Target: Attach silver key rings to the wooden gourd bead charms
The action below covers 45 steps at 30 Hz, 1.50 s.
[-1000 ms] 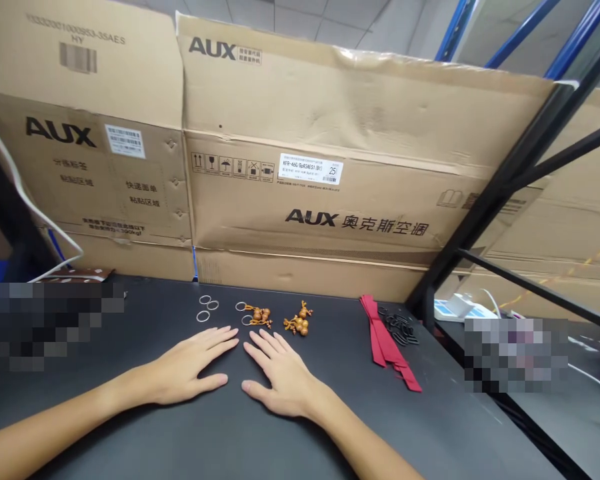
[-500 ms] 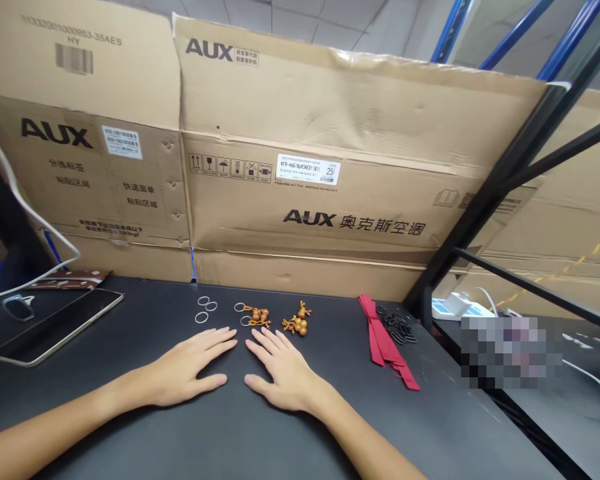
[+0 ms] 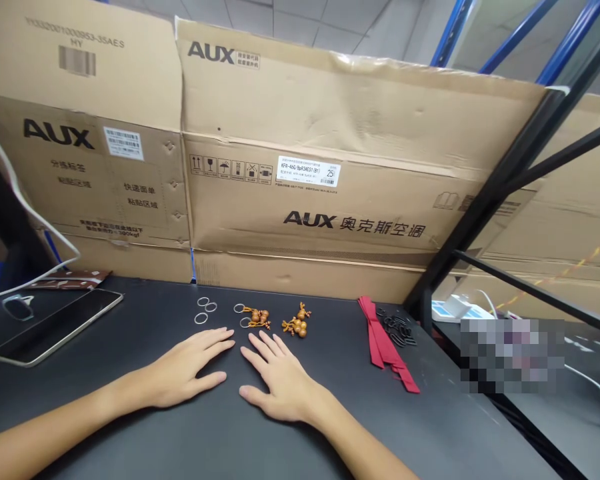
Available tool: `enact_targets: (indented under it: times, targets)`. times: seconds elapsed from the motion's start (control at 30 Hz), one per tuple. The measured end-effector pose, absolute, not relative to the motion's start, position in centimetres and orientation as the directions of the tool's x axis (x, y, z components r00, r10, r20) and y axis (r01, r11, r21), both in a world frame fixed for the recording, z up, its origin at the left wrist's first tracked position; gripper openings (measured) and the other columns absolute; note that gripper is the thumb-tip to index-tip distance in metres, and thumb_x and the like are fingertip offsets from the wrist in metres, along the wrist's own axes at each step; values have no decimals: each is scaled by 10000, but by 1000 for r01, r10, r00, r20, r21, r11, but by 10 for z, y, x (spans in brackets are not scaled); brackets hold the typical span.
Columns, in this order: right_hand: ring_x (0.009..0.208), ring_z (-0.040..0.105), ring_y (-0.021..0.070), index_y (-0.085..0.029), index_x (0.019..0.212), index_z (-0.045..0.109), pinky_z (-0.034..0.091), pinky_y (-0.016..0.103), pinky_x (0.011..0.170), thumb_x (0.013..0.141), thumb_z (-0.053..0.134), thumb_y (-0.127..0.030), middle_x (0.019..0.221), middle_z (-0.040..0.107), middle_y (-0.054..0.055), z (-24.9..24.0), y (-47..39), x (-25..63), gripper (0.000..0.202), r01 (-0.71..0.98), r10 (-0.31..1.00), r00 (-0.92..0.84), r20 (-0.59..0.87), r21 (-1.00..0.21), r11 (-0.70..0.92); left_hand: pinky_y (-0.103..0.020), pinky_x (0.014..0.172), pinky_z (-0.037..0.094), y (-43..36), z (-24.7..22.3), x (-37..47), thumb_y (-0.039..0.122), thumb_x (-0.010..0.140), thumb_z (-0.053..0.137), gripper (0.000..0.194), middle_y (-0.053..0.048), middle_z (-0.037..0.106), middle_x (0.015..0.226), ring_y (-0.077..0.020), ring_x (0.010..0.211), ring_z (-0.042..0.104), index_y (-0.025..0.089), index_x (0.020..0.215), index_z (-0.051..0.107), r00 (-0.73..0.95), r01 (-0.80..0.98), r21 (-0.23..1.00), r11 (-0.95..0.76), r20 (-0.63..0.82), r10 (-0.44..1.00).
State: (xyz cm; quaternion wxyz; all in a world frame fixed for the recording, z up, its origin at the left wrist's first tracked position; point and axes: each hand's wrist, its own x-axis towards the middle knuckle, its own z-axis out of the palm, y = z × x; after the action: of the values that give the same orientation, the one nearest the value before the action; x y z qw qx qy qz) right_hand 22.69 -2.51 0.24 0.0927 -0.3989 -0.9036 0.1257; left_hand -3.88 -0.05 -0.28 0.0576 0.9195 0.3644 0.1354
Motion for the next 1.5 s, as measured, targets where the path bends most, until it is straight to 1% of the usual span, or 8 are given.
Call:
enact_targets:
  times: [0.17,0.37,0.47,0.6,0.77,1.0,1.13,1.5]
  targets:
    - [1425,282,307,-189,1464,386,264,499,1151,931,484,-529,1547,313,136,-1,-26,225,640,769,787,-589,183,-173,616,-479,1122,346,1,-8,-39,521,949,463,523,-108,445,1480,-316,1368,394,203,1358,538,650,686,179,-706,285,704]
    - [1173,510,312,-142,1317,541,420,441,962,936,505,-357,1298,577,155,-7,-7,236,439,928,838,-354,415,40,372,-550,1114,320,6,-20,-37,600,910,457,651,-210,436,1461,-396,1373,355,93,1298,581,463,838,130,-530,347,816]
    - [1037,549,291,-125,1203,606,451,393,844,926,516,-280,1157,628,159,-10,2,245,331,966,866,-258,428,93,242,-559,1092,347,8,-24,-37,631,903,426,737,-263,438,1440,-419,1365,360,31,1311,557,404,879,130,-459,310,861]
    - [932,549,285,-137,949,672,455,387,773,904,508,-206,990,639,139,-13,3,245,183,968,873,-250,418,129,216,-509,1078,399,5,-18,-37,532,935,444,573,-194,523,1396,-355,1308,471,102,1291,571,498,800,190,-569,317,807]
    - [866,557,255,-156,927,657,497,367,747,888,451,-129,902,601,120,-16,-9,233,212,912,830,-353,433,-38,408,-400,1021,483,-2,-4,-35,290,967,473,336,-104,623,1274,-257,1177,588,199,1281,546,720,548,268,-792,331,610]
    - [897,580,219,-187,1037,602,525,350,799,875,488,-151,967,598,83,-11,-20,223,201,721,803,-448,393,-372,584,-373,984,477,-2,1,-33,201,968,470,229,-84,640,1119,-240,1126,563,213,1169,580,755,455,288,-843,377,537]
    - [922,585,229,-191,996,592,514,369,816,856,555,-215,975,609,76,-11,-18,224,147,739,851,-367,377,-437,512,-368,904,478,-1,1,-32,213,966,474,167,-80,616,1070,-229,1010,574,204,1075,601,719,519,258,-815,384,579]
    - [703,551,157,-202,767,545,464,277,646,894,445,-160,839,578,37,-12,-13,229,167,730,864,-350,363,-473,494,-336,837,444,4,-3,-33,223,1002,367,232,-60,589,1005,-201,901,545,201,860,549,681,523,394,-756,340,648]
